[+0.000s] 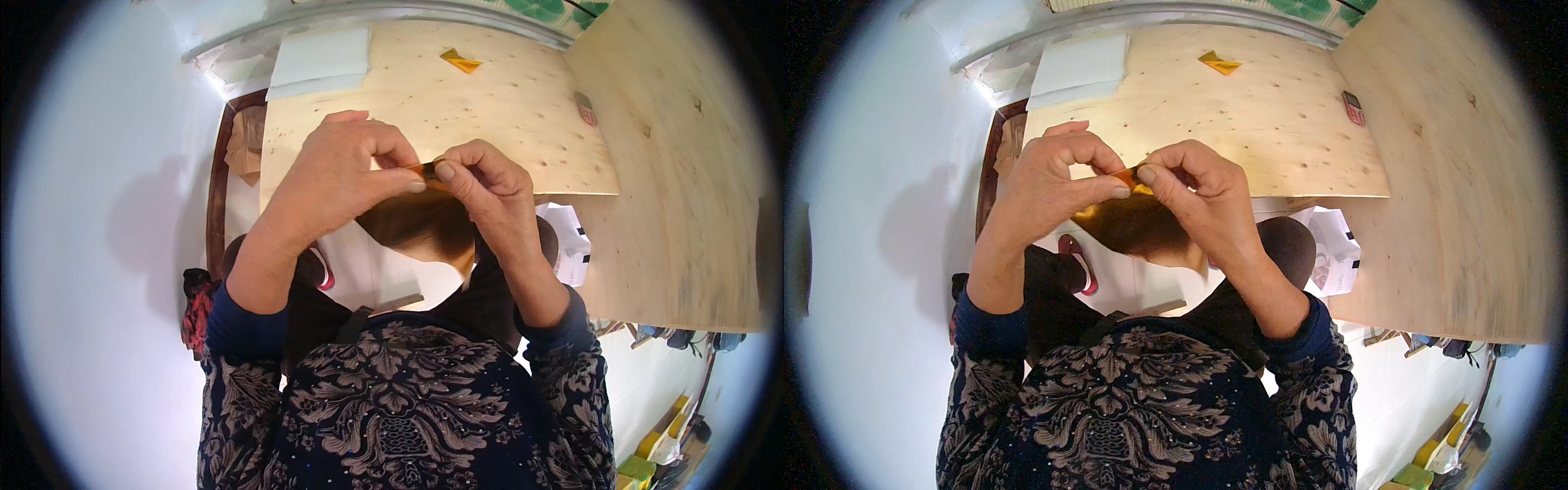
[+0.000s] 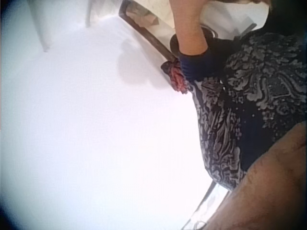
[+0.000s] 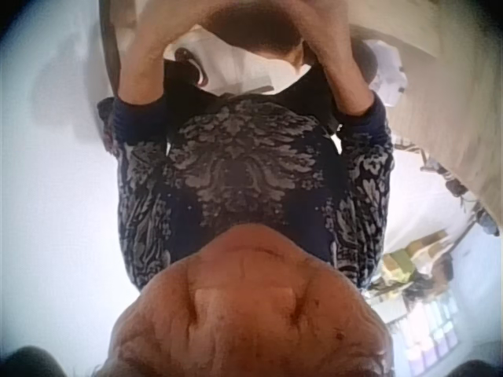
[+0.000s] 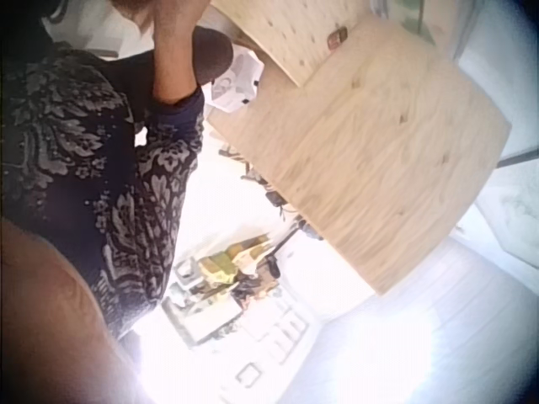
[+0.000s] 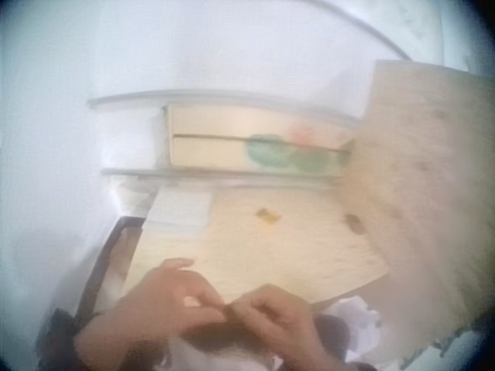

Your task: The person folds a rectangular sheet of gold-colored paper on a wooden table, making multiple creases and shaping it into a smaller folded form. The hands press and align edges repeatedly to create crisp folds.

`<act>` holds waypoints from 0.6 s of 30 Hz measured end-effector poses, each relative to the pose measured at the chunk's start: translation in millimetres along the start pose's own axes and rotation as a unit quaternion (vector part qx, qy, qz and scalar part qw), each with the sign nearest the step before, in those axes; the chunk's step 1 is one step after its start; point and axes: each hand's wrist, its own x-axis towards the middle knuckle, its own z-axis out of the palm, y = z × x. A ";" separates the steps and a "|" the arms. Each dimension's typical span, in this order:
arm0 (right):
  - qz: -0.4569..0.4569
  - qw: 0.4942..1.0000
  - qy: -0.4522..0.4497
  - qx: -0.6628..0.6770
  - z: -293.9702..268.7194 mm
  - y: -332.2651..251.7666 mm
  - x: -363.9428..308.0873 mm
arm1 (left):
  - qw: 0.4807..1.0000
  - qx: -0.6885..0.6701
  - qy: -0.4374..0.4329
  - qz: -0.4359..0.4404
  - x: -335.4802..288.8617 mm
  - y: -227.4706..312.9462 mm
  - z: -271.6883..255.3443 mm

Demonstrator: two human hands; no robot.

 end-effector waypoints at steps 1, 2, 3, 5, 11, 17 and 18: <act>0.008 1.000 0.002 0.004 1.0 3.2 3.0 | 0.998 -0.026 -0.011 -0.047 -2.6 -6.6 -4.5; 0.015 1.000 0.004 0.008 1.2 7.4 6.8 | 0.993 -0.055 -0.026 -0.105 -5.4 -14.0 -9.3; 0.024 1.000 0.005 0.012 1.8 12.6 11.5 | 0.980 -0.087 -0.041 -0.172 -8.3 -22.4 -14.1; 0.009 1.000 0.010 0.013 7.4 28.4 23.3 | 0.973 -0.109 -0.040 -0.198 -14.0 -41.6 -19.6; 0.083 0.993 0.070 0.043 21.8 85.7 70.0 | 0.939 -0.209 -0.025 -0.273 -22.4 -116.8 -12.2; 0.122 0.984 0.046 0.119 39.7 129.3 105.5 | 0.868 -0.378 0.101 -0.307 -14.8 -176.9 27.9; 0.143 0.978 0.050 0.140 43.2 134.9 110.7 | 0.853 -0.397 0.098 -0.324 -12.7 -184.6 34.4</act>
